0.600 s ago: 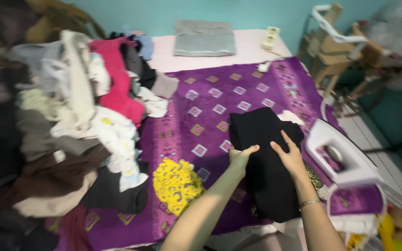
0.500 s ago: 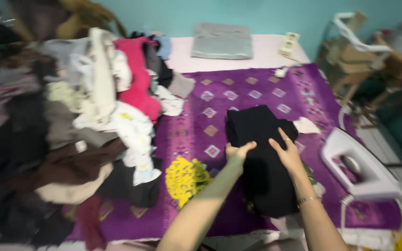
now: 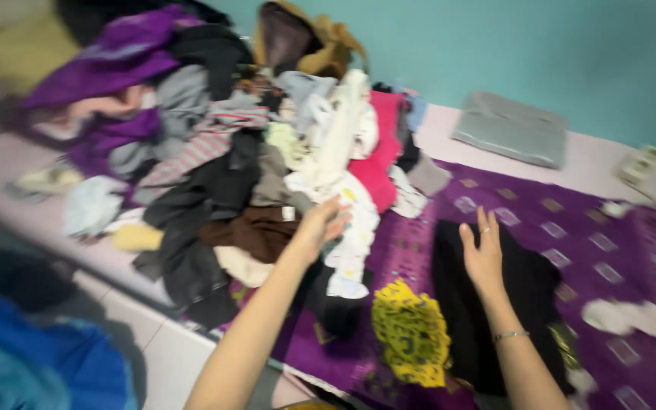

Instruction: Folding various items of clean laundry including shirts and undergarments on a bed.

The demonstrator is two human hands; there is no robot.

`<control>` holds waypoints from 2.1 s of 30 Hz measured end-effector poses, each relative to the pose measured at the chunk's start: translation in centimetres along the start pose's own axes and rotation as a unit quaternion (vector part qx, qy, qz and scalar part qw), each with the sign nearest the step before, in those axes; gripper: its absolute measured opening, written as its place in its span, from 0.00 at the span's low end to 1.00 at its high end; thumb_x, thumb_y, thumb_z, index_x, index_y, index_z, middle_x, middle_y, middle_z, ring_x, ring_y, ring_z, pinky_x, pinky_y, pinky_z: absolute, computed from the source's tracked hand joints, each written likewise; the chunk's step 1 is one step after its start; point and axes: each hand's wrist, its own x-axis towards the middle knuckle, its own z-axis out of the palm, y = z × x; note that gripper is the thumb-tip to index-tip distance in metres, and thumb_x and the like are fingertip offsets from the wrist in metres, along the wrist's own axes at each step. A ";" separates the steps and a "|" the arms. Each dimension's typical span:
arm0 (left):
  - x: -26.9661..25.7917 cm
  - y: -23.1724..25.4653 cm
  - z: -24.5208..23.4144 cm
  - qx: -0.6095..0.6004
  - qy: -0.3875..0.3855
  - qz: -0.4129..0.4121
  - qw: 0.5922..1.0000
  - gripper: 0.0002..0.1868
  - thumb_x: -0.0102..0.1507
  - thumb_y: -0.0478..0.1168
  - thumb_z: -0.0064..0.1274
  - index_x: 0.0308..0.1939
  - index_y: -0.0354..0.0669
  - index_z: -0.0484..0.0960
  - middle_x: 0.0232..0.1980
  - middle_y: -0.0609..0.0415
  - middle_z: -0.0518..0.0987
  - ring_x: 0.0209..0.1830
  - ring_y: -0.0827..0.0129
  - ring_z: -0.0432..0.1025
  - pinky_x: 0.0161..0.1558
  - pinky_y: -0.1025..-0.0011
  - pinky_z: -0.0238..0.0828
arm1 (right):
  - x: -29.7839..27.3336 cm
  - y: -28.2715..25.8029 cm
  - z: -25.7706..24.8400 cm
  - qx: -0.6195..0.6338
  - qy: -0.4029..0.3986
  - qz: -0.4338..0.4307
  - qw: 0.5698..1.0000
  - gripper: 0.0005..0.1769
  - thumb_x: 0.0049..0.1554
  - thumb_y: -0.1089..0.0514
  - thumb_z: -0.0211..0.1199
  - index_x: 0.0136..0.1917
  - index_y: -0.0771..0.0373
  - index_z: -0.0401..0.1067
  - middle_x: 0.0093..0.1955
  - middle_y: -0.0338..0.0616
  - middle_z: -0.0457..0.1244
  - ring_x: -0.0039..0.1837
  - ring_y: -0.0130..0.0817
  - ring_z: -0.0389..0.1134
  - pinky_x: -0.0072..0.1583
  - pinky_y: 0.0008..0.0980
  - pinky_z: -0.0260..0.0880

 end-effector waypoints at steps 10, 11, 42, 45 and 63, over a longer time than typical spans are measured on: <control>-12.9 13.8 -16.1 -0.035 0.185 0.220 0.957 0.28 0.61 0.49 0.37 0.64 0.48 0.62 0.56 0.56 0.75 0.53 0.71 0.70 0.51 0.72 0.60 | 2.0 -16.0 7.4 0.212 -0.083 -0.139 0.964 0.32 0.60 0.48 0.46 0.72 0.66 0.48 0.73 0.53 0.47 0.74 0.42 0.47 0.69 0.35 0.45; -14.0 14.4 -17.3 -0.034 0.205 0.232 0.950 0.27 0.61 0.49 0.36 0.65 0.48 0.62 0.56 0.56 0.74 0.52 0.71 0.70 0.51 0.73 0.60 | 1.9 -16.7 8.2 0.246 -0.094 -0.144 0.954 0.31 0.61 0.49 0.45 0.72 0.66 0.48 0.73 0.53 0.48 0.74 0.41 0.48 0.69 0.34 0.46; 1.8 -12.1 19.0 0.054 -0.127 -0.036 0.990 0.34 0.57 0.52 0.49 0.64 0.44 0.60 0.60 0.49 0.70 0.57 0.68 0.65 0.52 0.70 0.60 | -5.0 18.5 -11.5 -0.026 0.010 0.130 0.991 0.39 0.50 0.43 0.60 0.67 0.67 0.57 0.64 0.59 0.57 0.66 0.49 0.57 0.65 0.39 0.56; 2.9 -19.9 22.7 0.182 -0.082 0.019 0.980 0.44 0.52 0.54 0.57 0.65 0.39 0.56 0.65 0.47 0.62 0.63 0.62 0.60 0.59 0.66 0.56 | -9.1 26.4 -12.1 -0.099 -0.048 0.183 0.977 0.44 0.45 0.39 0.64 0.65 0.69 0.59 0.65 0.60 0.56 0.67 0.50 0.58 0.65 0.39 0.56; 1.0 -19.0 21.3 0.177 0.019 -0.076 0.981 0.58 0.48 0.54 0.59 0.70 0.43 0.39 0.70 0.44 0.51 0.70 0.58 0.49 0.65 0.63 0.48 | -6.6 13.3 -11.1 0.291 -0.231 0.456 0.809 0.30 0.47 0.40 0.63 0.54 0.62 0.64 0.48 0.44 0.66 0.47 0.28 0.68 0.46 0.28 0.70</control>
